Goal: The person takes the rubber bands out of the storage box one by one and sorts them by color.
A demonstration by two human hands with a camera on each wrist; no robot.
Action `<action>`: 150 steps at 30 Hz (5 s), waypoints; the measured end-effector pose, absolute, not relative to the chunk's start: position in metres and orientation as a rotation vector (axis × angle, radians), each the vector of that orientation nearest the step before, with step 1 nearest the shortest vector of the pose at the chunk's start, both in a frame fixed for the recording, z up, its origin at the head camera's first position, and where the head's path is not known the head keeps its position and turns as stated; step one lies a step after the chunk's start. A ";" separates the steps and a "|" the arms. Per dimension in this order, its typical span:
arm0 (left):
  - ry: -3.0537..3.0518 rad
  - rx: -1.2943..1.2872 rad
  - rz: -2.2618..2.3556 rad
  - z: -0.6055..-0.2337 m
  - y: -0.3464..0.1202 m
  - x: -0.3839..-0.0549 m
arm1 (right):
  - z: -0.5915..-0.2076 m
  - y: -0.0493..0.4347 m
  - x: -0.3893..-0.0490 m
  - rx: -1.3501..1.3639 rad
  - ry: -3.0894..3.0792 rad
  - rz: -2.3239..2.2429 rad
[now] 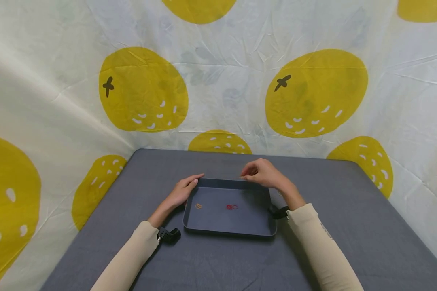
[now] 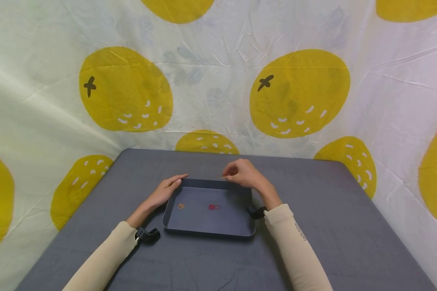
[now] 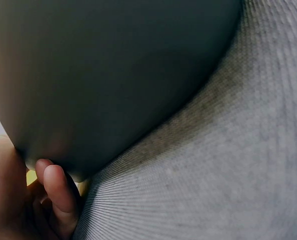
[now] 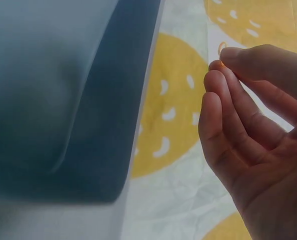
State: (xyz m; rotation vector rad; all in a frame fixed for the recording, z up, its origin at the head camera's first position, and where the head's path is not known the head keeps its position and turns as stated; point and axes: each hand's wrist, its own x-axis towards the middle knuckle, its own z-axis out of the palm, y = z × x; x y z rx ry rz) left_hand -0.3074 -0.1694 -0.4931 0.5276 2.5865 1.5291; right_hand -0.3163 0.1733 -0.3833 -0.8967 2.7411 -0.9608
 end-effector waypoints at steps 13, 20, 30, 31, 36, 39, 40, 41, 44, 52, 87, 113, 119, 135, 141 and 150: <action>2.602 0.537 1.523 -0.492 -0.169 -0.308 | -0.385 0.214 -0.311 -0.807 2.801 -0.995; 2.598 0.527 1.522 -0.492 -0.169 -0.306 | -0.386 0.232 -0.311 -0.775 2.827 -1.006; 2.598 0.498 1.529 -0.494 -0.168 -0.308 | -0.398 0.257 -0.307 -0.722 2.893 -1.003; 2.598 0.494 1.526 -0.494 -0.168 -0.308 | -0.399 0.259 -0.306 -0.715 2.897 -1.004; 2.594 0.511 1.527 -0.493 -0.167 -0.308 | -0.408 0.273 -0.302 -0.663 2.889 -1.016; 2.599 0.521 1.527 -0.493 -0.167 -0.308 | -0.413 0.281 -0.300 -0.636 2.893 -1.022; 2.601 0.521 1.526 -0.493 -0.167 -0.308 | -0.414 0.283 -0.299 -0.632 2.898 -1.024; 2.601 0.520 1.528 -0.493 -0.167 -0.308 | -0.415 0.285 -0.299 -0.631 2.903 -1.027; 2.607 0.519 1.531 -0.493 -0.167 -0.308 | -0.418 0.292 -0.298 -0.619 2.916 -1.037; 2.599 0.496 1.522 -0.492 -0.168 -0.307 | -0.426 0.304 -0.297 -0.591 2.932 -1.026; 2.550 0.519 1.565 -0.494 -0.169 -0.305 | -0.452 0.331 -0.300 -0.465 2.925 -0.846; 2.575 0.507 1.558 -0.494 -0.168 -0.307 | -0.454 0.333 -0.300 -0.395 2.914 -0.811; 2.588 0.510 1.533 -0.494 -0.166 -0.308 | -0.452 0.336 -0.299 -0.383 2.907 -0.827; 2.596 0.495 1.530 -0.493 -0.167 -0.306 | -0.452 0.335 -0.301 -0.400 2.893 -0.826; 2.602 0.501 1.529 -0.493 -0.168 -0.305 | -0.452 0.335 -0.302 -0.391 2.894 -0.809; 2.589 0.486 1.551 -0.493 -0.168 -0.305 | -0.449 0.333 -0.300 -0.386 2.875 -0.822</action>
